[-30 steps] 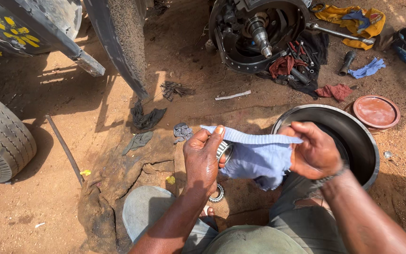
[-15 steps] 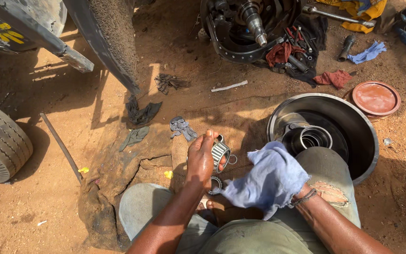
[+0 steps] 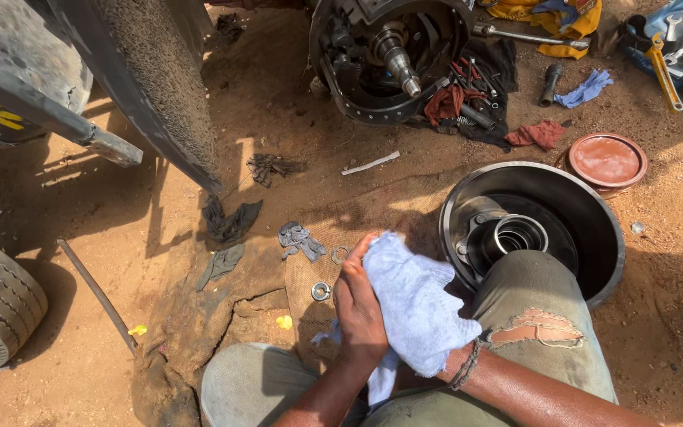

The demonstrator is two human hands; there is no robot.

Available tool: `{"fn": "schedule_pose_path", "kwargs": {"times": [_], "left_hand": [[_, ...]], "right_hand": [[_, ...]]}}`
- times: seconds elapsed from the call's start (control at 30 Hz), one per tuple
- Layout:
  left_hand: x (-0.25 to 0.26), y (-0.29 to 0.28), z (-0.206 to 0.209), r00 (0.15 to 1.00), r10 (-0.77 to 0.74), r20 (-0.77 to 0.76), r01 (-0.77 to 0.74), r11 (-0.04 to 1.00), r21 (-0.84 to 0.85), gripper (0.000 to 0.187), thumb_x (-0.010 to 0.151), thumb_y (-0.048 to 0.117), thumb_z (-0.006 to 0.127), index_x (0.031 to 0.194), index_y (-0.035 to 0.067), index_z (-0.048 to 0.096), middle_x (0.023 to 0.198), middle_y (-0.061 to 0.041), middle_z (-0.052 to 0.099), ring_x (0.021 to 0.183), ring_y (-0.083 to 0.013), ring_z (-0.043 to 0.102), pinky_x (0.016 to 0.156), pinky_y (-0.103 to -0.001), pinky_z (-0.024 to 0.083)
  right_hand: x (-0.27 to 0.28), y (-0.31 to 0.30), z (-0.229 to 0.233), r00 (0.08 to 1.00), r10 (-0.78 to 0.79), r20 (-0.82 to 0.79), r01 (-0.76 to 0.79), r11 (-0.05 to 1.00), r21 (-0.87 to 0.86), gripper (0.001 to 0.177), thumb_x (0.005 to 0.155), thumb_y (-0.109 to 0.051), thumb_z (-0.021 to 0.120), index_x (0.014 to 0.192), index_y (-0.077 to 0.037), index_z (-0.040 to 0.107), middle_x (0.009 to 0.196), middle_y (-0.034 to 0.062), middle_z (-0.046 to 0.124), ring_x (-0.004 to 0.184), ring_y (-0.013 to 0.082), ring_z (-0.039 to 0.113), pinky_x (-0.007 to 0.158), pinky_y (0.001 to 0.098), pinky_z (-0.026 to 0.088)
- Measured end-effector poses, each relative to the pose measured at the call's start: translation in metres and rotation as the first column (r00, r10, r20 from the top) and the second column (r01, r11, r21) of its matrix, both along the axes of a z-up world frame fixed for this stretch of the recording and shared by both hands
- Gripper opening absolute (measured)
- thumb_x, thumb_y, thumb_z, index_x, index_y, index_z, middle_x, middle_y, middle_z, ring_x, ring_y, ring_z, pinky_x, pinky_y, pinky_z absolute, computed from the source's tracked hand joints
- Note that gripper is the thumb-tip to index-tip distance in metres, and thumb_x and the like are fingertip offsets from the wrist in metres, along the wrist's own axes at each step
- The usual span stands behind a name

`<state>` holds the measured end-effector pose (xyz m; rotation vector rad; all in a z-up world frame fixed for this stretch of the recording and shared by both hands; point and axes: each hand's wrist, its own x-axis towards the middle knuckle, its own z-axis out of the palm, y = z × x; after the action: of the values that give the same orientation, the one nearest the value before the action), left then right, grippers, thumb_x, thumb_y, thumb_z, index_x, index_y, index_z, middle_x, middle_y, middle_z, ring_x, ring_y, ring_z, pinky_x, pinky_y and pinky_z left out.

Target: The person cleans vehicle bearings by wiping them with a blue cloth and then sets them aside on a burlap-covered surface.

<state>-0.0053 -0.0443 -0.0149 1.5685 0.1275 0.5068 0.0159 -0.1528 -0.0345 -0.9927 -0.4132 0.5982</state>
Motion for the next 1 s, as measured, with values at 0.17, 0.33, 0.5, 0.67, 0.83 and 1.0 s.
{"fn": "schedule_pose_path", "kwargs": {"times": [0.17, 0.33, 0.5, 0.67, 0.83, 1.0], "left_hand": [[-0.017, 0.008, 0.015, 0.972, -0.235, -0.019, 0.236, 0.969, 0.072, 0.087, 0.105, 0.065, 0.016, 0.159, -0.003, 0.032, 0.134, -0.014, 0.063, 0.133, -0.0234, 0.059, 0.113, -0.037, 0.045], [-0.022, 0.03, 0.027, 0.944, -0.097, -0.315, 0.277, 0.752, 0.599, 0.081, 0.102, 0.063, 0.021, 0.158, 0.01, 0.046, 0.07, -0.019, 0.063, 0.074, -0.026, 0.053, 0.095, -0.038, 0.046], [-0.02, 0.022, 0.035, 0.939, -0.343, -0.031, 0.335, 0.889, 0.313, 0.087, 0.108, 0.065, 0.022, 0.153, -0.005, 0.045, 0.078, -0.007, 0.058, 0.08, -0.0144, 0.062, 0.103, -0.04, 0.047], [0.002, 0.006, 0.029, 0.969, -0.217, -0.122, 0.163, 0.925, -0.344, 0.071, 0.099, 0.049, 0.054, 0.147, -0.004, 0.055, 0.094, -0.004, 0.063, 0.054, -0.005, 0.053, 0.044, -0.023, 0.044], [0.007, -0.012, 0.031, 0.927, -0.098, -0.363, -0.141, 0.805, -0.577, 0.067, 0.086, 0.027, 0.071, 0.145, 0.004, 0.048, 0.115, -0.01, 0.067, 0.058, -0.0097, 0.06, 0.047, -0.026, 0.048], [-0.016, -0.038, 0.011, 0.965, -0.088, 0.248, 0.12, 0.986, -0.116, 0.084, 0.099, 0.008, 0.067, 0.164, 0.002, 0.013, 0.128, -0.021, 0.069, 0.112, -0.0256, 0.069, 0.096, -0.037, 0.06]], "right_hand": [[0.044, -0.01, 0.002, 0.881, 0.152, -0.448, -0.068, 0.978, 0.197, 0.043, 0.114, -0.033, 0.045, 0.135, 0.004, 0.051, 0.091, 0.0103, 0.068, 0.071, 0.015, 0.063, 0.064, 0.0292, 0.055], [0.029, -0.004, -0.003, 0.831, 0.297, -0.47, -0.062, 0.89, 0.451, 0.047, 0.114, -0.035, 0.044, 0.14, 0.004, 0.048, 0.092, 0.0113, 0.07, 0.07, 0.0157, 0.065, 0.063, 0.0293, 0.056], [0.039, -0.012, -0.001, 0.796, 0.309, -0.521, 0.014, 0.85, 0.527, 0.051, 0.115, -0.037, 0.043, 0.144, 0.004, 0.045, 0.093, 0.0124, 0.071, 0.069, 0.0164, 0.066, 0.063, 0.0295, 0.057], [0.035, -0.005, -0.01, 0.745, 0.344, -0.572, 0.039, 0.833, 0.552, 0.054, 0.115, -0.039, 0.041, 0.149, 0.004, 0.043, 0.095, 0.0134, 0.072, 0.069, 0.017, 0.068, 0.062, 0.0296, 0.059], [0.036, 0.009, 0.007, 0.747, 0.576, -0.332, -0.059, 0.555, 0.83, 0.059, 0.117, -0.042, 0.038, 0.155, 0.004, 0.039, 0.09, 0.0128, 0.071, 0.075, 0.0206, 0.07, 0.071, 0.0335, 0.061], [0.033, 0.011, 0.035, 0.665, 0.1, -0.74, 0.193, 0.935, 0.299, 0.067, 0.099, -0.055, 0.036, 0.142, -0.006, 0.049, 0.121, 0.0189, 0.069, 0.091, 0.0265, 0.075, 0.075, 0.038, 0.061]]}}
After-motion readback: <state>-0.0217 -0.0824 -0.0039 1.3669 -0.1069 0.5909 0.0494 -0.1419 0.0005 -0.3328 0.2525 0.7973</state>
